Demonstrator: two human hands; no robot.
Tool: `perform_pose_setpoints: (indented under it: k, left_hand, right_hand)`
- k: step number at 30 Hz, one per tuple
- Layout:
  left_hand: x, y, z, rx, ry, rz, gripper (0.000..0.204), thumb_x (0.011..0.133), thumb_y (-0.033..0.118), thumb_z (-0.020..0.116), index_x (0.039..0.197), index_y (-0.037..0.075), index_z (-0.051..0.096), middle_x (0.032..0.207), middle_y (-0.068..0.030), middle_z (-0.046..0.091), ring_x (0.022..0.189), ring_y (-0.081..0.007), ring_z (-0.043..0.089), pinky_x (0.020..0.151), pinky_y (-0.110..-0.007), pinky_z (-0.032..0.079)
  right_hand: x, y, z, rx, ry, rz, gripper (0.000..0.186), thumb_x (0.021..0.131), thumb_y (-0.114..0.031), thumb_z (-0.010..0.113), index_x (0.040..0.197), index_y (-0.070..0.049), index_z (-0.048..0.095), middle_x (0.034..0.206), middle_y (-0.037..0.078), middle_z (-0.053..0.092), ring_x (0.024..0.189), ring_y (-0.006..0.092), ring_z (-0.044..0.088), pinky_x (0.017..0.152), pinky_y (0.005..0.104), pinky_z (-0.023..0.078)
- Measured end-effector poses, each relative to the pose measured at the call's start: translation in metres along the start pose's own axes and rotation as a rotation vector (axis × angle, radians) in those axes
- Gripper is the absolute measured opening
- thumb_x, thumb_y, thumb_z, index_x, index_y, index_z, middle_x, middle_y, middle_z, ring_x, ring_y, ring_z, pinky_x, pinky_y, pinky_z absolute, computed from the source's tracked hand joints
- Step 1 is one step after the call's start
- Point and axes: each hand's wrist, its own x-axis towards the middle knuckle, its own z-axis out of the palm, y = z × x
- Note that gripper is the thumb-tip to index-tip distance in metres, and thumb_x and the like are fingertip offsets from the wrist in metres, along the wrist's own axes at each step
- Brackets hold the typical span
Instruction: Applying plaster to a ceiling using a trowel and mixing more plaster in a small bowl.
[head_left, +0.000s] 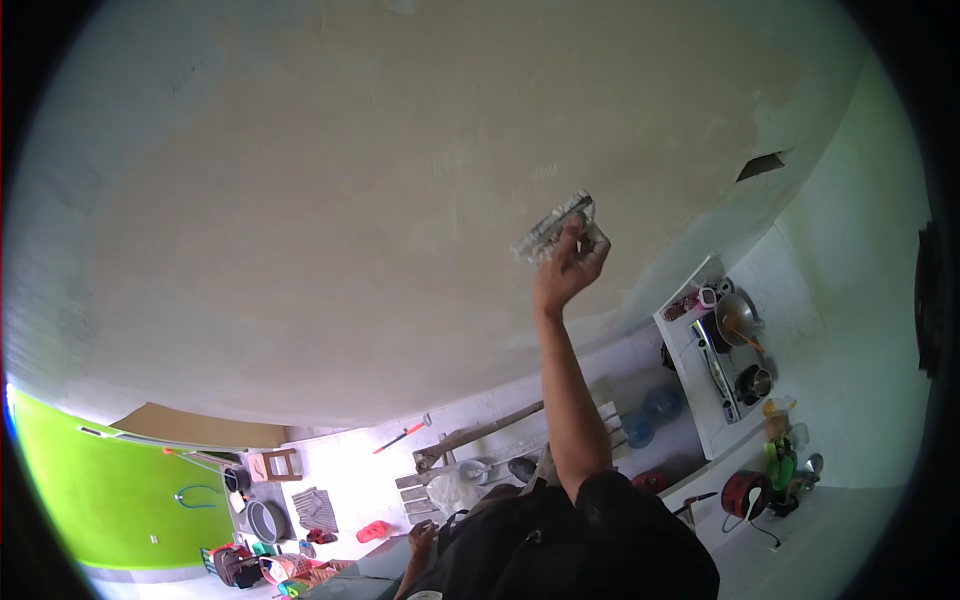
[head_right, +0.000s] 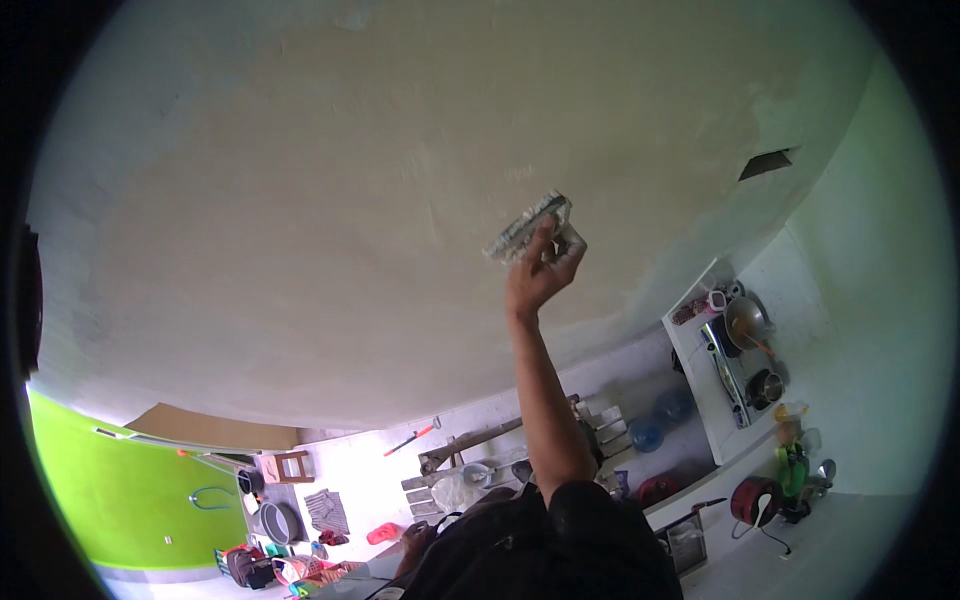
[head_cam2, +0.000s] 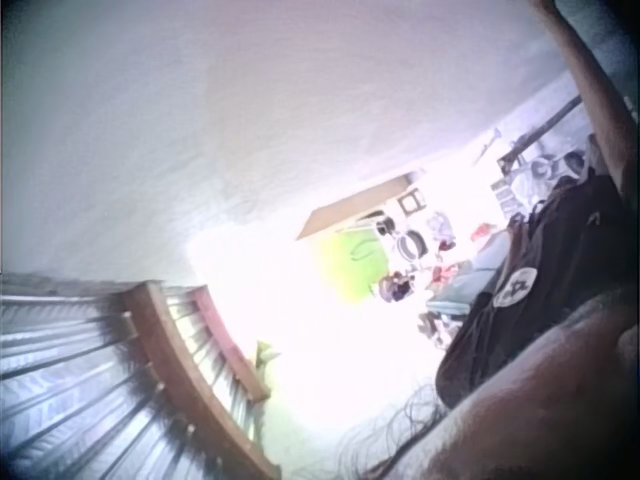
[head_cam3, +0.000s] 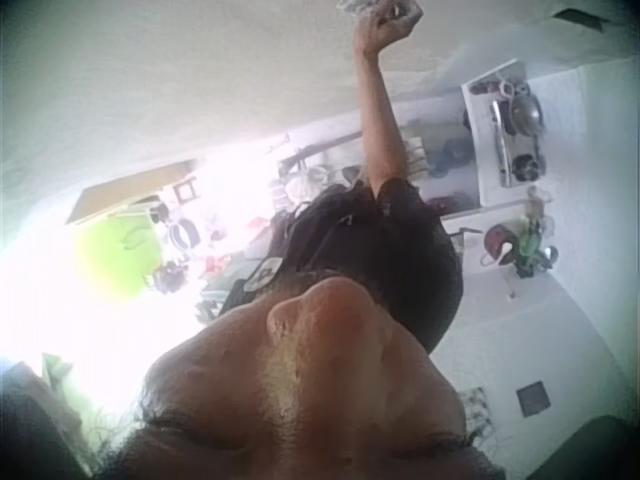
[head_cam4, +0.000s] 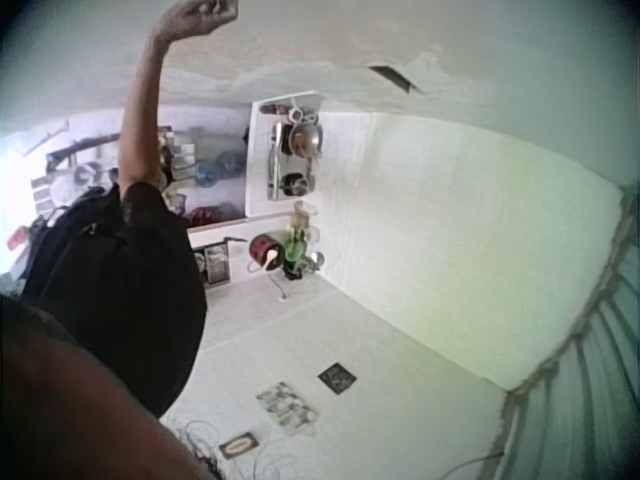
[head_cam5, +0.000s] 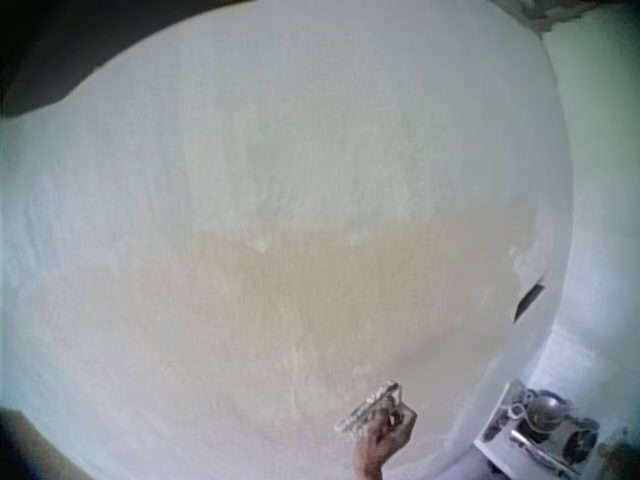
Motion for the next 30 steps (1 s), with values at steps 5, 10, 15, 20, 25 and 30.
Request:
perform_pose_setpoints:
  k: [5,10,15,20,25,30]
  left_hand:
    - [-0.007,0.023,-0.008,-0.155,0.027,-0.195,0.041,0.095,0.023,0.068,0.126,-0.003,0.061,0.108,-0.0180,0.073,0.088,-0.0247,0.072,0.076,-0.035,0.059]
    - [-0.008,0.033,-0.007,-0.330,0.137,-0.265,0.042,0.093,0.022,0.070,0.124,-0.004,0.063,0.100,-0.0160,0.075,0.086,-0.0219,0.072,0.074,-0.033,0.057]
    - [-0.009,0.022,-0.015,-0.209,0.120,-0.225,0.033,0.091,0.021,0.072,0.114,-0.003,0.070,0.091,-0.0132,0.075,0.080,-0.0167,0.070,0.070,-0.030,0.055]
    - [0.005,0.002,-0.019,0.024,0.073,0.041,0.027,0.090,0.021,0.073,0.106,-0.001,0.072,0.085,-0.0126,0.074,0.076,-0.0159,0.069,0.066,-0.029,0.055]
    - [0.010,0.018,-0.012,-0.245,0.043,-0.075,0.034,0.094,0.020,0.070,0.120,-0.002,0.064,0.099,-0.0182,0.073,0.085,-0.0239,0.073,0.069,-0.034,0.059]
    - [0.019,0.037,-0.017,-0.660,0.096,-0.261,0.042,0.096,0.020,0.067,0.129,-0.003,0.057,0.109,-0.0223,0.071,0.093,-0.0307,0.073,0.074,-0.041,0.061]
  right_hand:
    - [0.019,-0.003,0.045,0.005,0.153,-0.044,0.038,0.098,-0.028,0.069,0.099,0.007,0.054,0.094,0.014,0.060,0.077,0.0183,0.062,0.061,0.0325,0.055]
    - [0.034,0.017,0.064,-0.332,0.235,-0.237,0.035,0.096,-0.026,0.070,0.097,0.006,0.056,0.088,0.017,0.062,0.071,0.0235,0.064,0.053,0.0331,0.054]
    - [0.042,0.068,0.010,-0.328,0.371,-0.159,0.033,0.097,-0.023,0.069,0.099,0.007,0.057,0.090,0.017,0.062,0.075,0.0235,0.064,0.057,0.0325,0.054]
    - [0.029,0.049,-0.014,-0.084,0.152,-0.151,0.032,0.102,-0.022,0.063,0.112,0.007,0.055,0.099,0.016,0.062,0.087,0.0224,0.063,0.077,0.0372,0.053]
    - [0.041,0.047,0.007,-0.115,0.109,-0.189,0.032,0.103,-0.023,0.060,0.113,0.007,0.055,0.098,0.016,0.063,0.087,0.0229,0.061,0.078,0.0367,0.051]
    - [0.000,0.015,0.055,-0.247,0.092,-0.369,0.030,0.100,-0.019,0.061,0.115,0.007,0.057,0.100,0.022,0.064,0.088,0.0391,0.064,0.076,0.0426,0.053]
